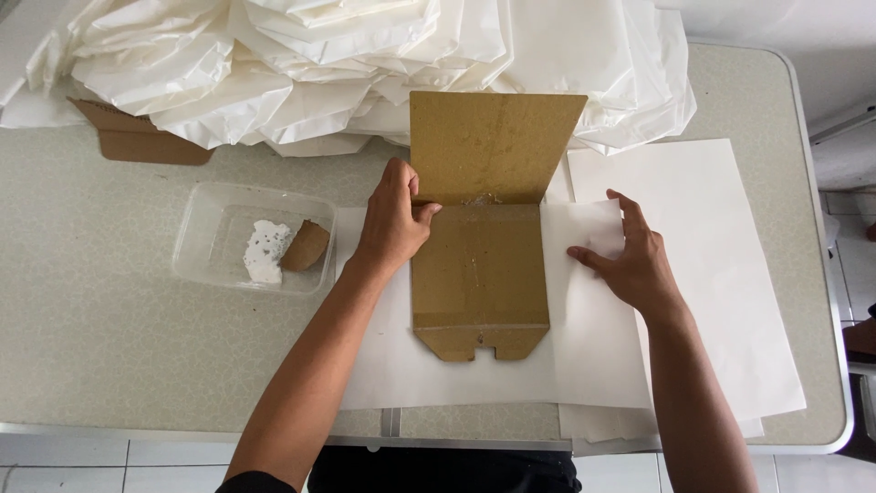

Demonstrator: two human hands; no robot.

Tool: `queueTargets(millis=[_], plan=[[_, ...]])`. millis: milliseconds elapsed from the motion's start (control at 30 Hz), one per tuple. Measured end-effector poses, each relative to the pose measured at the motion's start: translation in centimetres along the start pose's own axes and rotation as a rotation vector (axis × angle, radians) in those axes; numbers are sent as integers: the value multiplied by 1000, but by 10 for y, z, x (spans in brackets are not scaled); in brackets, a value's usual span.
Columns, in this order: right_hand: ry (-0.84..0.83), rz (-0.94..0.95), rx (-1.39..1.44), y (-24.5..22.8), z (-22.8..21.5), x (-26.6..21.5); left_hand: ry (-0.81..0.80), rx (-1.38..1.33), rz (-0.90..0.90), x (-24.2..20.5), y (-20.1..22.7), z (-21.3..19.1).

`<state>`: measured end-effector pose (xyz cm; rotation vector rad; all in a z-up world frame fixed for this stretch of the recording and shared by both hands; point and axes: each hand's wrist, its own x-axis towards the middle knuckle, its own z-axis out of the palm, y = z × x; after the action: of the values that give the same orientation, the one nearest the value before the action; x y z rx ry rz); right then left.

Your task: The person assembles a paper pouch by applying a white adhesive to a cardboard template, pressing a white paper sheet onto it, and folding the edges to form a sealed pouch. The process is repeated for a second pouch.

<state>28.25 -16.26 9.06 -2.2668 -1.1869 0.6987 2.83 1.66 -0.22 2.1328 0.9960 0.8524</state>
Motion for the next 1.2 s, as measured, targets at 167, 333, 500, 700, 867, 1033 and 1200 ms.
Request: queueTargets(millis=[167,333,500,700,867,1033,1200], plan=[[14,15,218,25,6,5,-19,-17,-18,0,-4,-2],[-44,1,550,28,39,3,-18,-30,-21,2,0,-4],[-315,-292,216,-41,45,-35,-14,-32,-23,0,-1,-4],[-274,-504,-319,-43,77,-50,-35,80,13,-7,17,-9],[-228,-545,-367,-31,89,-45,-56,106,53,-15,24,-8],[-205,-562,-415,-26,94,-41,-65,83,27,-16,26,-6],[-207,-573,-379,-25,93,-35,-124,67,24,-10,22,-7]])
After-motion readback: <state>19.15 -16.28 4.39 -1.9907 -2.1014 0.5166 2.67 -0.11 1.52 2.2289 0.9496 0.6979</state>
